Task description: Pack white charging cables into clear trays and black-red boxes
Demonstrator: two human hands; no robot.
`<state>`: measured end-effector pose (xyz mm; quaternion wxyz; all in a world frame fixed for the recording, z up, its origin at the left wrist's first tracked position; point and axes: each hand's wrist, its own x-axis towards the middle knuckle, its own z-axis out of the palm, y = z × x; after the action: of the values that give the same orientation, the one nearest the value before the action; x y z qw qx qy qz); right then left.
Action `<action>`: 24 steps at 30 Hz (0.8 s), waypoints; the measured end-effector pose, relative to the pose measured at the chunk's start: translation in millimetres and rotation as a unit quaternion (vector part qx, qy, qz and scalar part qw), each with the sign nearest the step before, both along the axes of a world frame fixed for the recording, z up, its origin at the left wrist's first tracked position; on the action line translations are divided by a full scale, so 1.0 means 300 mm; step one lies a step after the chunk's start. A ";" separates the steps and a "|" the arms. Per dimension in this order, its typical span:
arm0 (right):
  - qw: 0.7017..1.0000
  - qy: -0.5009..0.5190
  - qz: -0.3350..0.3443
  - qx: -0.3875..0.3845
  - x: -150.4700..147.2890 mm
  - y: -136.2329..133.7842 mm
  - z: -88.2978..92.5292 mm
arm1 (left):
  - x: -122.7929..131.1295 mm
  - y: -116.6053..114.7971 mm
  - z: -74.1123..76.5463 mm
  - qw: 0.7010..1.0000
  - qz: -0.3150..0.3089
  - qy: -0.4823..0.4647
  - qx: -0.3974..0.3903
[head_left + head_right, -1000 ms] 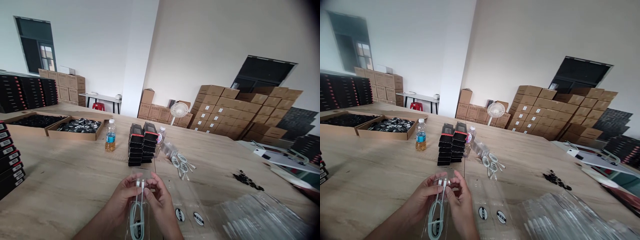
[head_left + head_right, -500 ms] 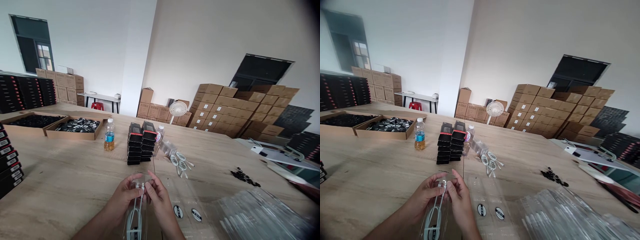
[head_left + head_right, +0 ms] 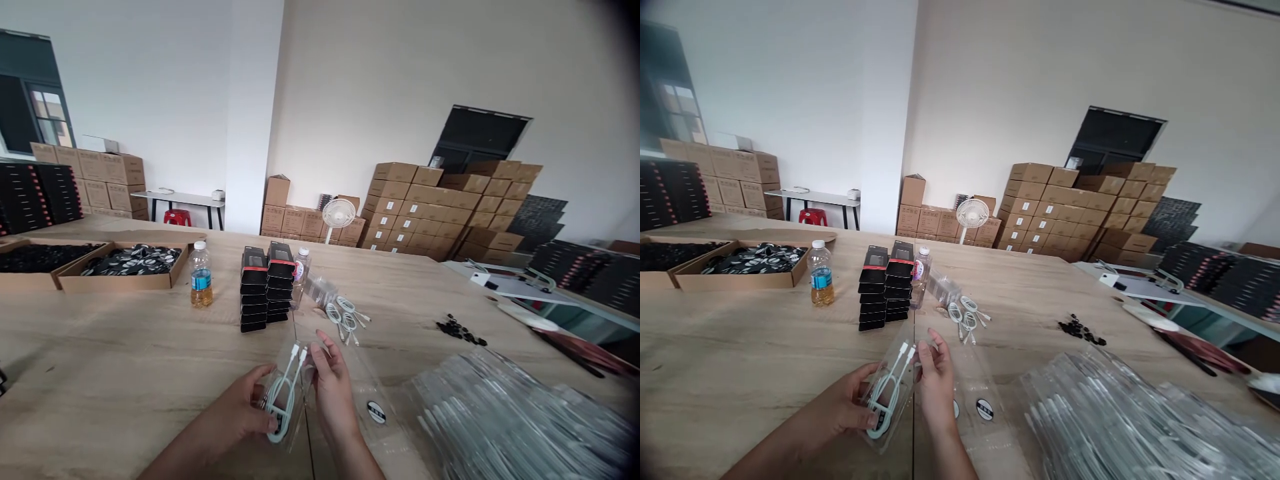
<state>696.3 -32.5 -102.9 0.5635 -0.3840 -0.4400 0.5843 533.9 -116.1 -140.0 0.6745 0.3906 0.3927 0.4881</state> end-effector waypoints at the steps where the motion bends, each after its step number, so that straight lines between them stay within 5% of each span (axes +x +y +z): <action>1: 1.000 -0.003 0.000 0.000 0.001 -0.001 0.003 | 0.002 0.000 0.011 1.000 0.012 0.008 -0.007; 7: 0.999 -0.028 0.040 0.007 -0.006 -0.011 0.008 | 0.021 -0.006 0.076 0.995 0.081 0.054 -0.012; 12: 0.997 -0.030 0.071 0.028 -0.013 -0.013 -0.006 | 0.025 -0.010 0.083 0.989 0.110 0.091 0.030; 24: 0.999 -0.027 0.026 -0.016 0.001 0.008 0.005 | 0.001 -0.012 0.097 0.994 0.071 0.077 0.015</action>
<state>696.6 -30.0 -101.5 0.5294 -0.3973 -0.4555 0.5953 534.3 -119.6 -110.9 0.6001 0.4083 0.4627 0.5090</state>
